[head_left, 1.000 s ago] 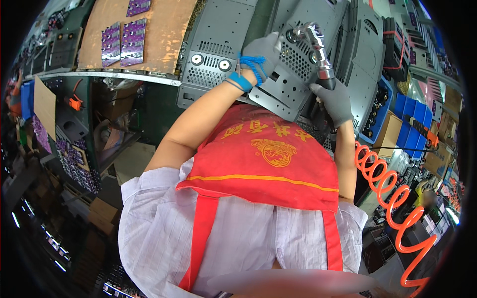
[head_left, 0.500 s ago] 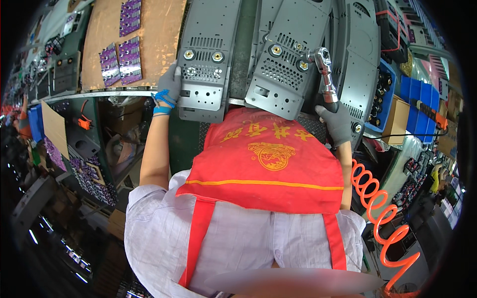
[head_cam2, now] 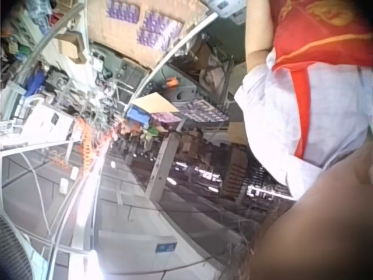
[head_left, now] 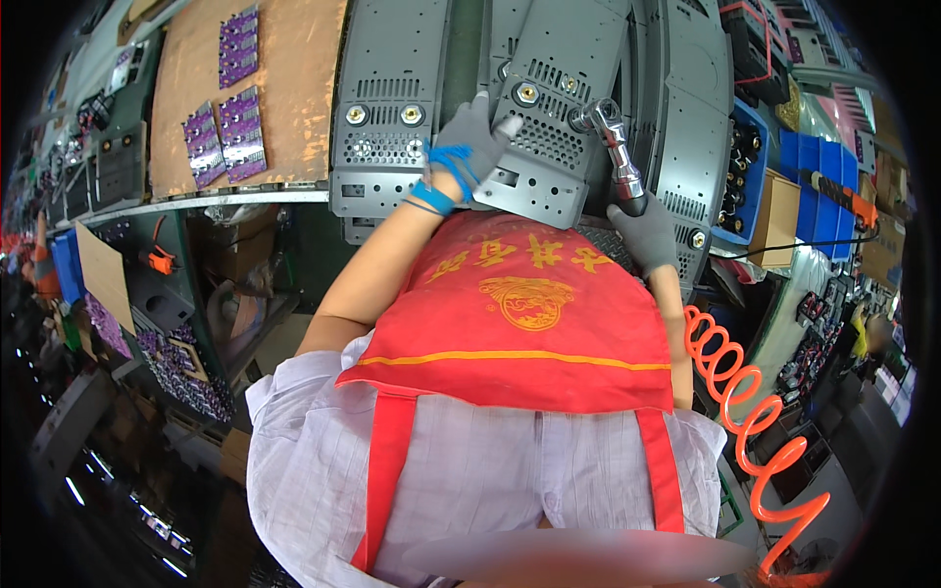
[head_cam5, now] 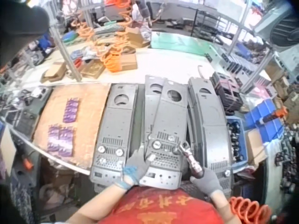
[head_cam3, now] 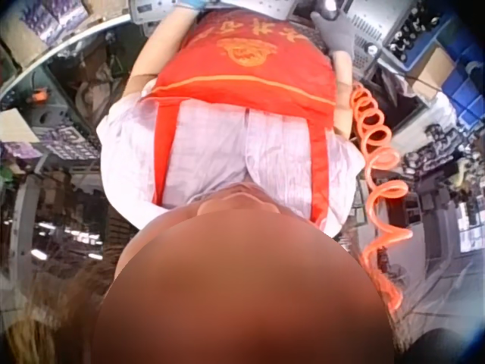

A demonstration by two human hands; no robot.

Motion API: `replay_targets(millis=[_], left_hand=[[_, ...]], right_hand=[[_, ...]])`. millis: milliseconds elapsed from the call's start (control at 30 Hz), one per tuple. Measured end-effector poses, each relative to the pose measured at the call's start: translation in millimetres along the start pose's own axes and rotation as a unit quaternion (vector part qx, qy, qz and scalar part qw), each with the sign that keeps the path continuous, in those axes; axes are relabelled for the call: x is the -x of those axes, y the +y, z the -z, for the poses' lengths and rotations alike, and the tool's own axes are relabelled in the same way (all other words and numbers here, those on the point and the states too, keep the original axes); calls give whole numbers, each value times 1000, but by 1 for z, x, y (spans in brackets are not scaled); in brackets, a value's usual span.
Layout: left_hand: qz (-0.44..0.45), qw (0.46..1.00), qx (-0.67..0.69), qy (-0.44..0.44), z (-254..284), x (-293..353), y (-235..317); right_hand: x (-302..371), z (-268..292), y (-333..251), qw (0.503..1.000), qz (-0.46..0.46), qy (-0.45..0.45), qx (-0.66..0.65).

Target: The worker uses a pneumatic tool to secure components on metal chassis and then places printed circuit boards (PCBs) onto the assembled units.

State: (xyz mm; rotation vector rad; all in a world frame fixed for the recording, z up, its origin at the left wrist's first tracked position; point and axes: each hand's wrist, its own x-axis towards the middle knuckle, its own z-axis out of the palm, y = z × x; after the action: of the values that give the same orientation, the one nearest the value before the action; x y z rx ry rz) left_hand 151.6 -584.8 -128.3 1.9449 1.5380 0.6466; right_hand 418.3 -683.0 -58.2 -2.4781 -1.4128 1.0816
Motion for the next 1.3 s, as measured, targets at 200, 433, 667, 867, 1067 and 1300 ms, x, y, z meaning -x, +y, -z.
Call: replay_targets(millis=[200, 433, 667, 867, 1067, 1300], left_hand=[[79, 996, 15, -37, 1, 21, 31], [165, 982, 94, -14, -9, 45, 34], [156, 980, 118, 25, -20, 48, 29], [158, 977, 138, 20, -19, 48, 29], [166, 976, 137, 11, -13, 46, 31], [110, 989, 99, 21, -10, 41, 16]], right_hand=[[5, -7, 4, 999, -38, -12, -32], [16, -13, -14, 999, -44, 25, 5], [10, -10, -11, 999, -38, 15, 25], [7, -16, -14, 998, -51, 24, 41], [10, -6, -16, 999, -31, 4, 4], [-1, 7, -44, 996, 68, -62, -5]])
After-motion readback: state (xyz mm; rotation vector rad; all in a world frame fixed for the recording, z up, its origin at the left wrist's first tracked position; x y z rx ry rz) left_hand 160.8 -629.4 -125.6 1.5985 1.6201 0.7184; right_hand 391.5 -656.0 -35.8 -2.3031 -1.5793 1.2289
